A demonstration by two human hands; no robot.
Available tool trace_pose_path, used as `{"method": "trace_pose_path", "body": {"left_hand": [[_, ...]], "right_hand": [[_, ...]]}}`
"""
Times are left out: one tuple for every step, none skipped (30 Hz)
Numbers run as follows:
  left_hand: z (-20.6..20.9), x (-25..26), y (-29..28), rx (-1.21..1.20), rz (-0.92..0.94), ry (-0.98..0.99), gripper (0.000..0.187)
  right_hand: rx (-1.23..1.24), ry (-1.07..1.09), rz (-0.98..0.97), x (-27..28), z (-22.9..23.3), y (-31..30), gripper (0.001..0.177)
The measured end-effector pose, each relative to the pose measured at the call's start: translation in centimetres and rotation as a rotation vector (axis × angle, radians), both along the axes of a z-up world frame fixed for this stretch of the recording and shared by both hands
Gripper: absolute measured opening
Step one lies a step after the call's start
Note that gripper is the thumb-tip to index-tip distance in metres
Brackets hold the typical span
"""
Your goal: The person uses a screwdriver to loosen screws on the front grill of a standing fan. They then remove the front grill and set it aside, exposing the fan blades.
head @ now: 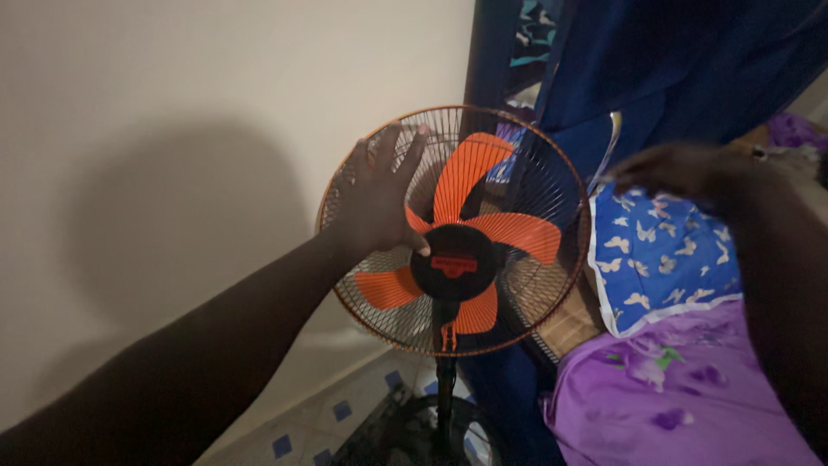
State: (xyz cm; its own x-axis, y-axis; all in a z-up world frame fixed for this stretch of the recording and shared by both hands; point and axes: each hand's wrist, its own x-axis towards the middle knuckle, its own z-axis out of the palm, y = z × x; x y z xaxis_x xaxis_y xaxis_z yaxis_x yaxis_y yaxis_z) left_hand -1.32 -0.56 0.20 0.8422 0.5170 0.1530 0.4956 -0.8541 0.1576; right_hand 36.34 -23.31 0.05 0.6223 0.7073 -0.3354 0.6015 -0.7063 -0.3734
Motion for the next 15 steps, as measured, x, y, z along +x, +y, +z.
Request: {"method": "trace_pose_path", "body": {"left_hand": [[-0.1, -0.2, 0.0, 0.003, -0.006, -0.007, 0.16], [0.0, -0.1, 0.1, -0.002, 0.0, -0.001, 0.16], [0.1, 0.0, 0.1, -0.006, 0.006, 0.004, 0.161], [0.1, 0.1, 0.0, -0.013, 0.011, 0.015, 0.161], [0.1, 0.3, 0.1, 0.007, 0.01, 0.004, 0.161], [0.0, 0.2, 0.0, 0.02, 0.012, 0.003, 0.16], [-0.2, 0.1, -0.1, 0.033, 0.015, 0.002, 0.16], [-0.2, 0.1, 0.0, 0.02, 0.012, 0.012, 0.16], [-0.3, 0.0, 0.0, 0.006, 0.009, 0.021, 0.16], [-0.1, 0.0, 0.1, -0.004, 0.012, 0.024, 0.16], [0.1, 0.0, 0.2, 0.007, 0.011, 0.012, 0.16], [0.0, -0.2, 0.2, 0.011, 0.007, 0.008, 0.161], [-0.1, -0.4, 0.1, 0.015, 0.004, 0.005, 0.161], [-0.3, -0.5, 0.1, 0.009, 0.0, 0.001, 0.161], [-0.5, -0.6, 0.1, 0.003, -0.004, -0.004, 0.16]], "right_hand": [[0.016, -0.01, 0.039, 0.2, 0.1, -0.1, 0.048], [-0.006, -0.042, 0.042, 0.4, 0.2, -0.2, 0.048], [-0.027, -0.074, 0.045, 0.5, 0.3, -0.5, 0.048], [-0.051, -0.101, 0.047, 0.6, 0.2, -0.8, 0.048], [-0.031, -0.067, 0.038, 0.7, 0.3, -0.5, 0.048], [-0.017, -0.024, 0.033, 0.6, 0.0, 0.0, 0.048], [-0.003, 0.018, 0.027, 0.4, -0.3, 0.2, 0.048], [-0.014, 0.016, 0.02, 0.1, -0.5, 0.1, 0.048], [-0.026, 0.014, 0.012, -0.3, -0.8, 0.1, 0.047], [-0.034, 0.006, 0.009, -0.4, -0.6, 0.4, 0.046], [-0.045, -0.007, 0.035, -0.3, -0.3, 0.7, 0.045], [-0.063, -0.011, 0.058, -0.3, -0.4, 0.7, 0.044], [-0.081, -0.015, 0.081, 0.0, -0.7, 0.8, 0.043], [-0.094, -0.038, 0.135, 0.7, -1.2, 1.0, 0.042], [-0.106, -0.062, 0.188, 1.6, -1.9, 1.3, 0.042]]}}
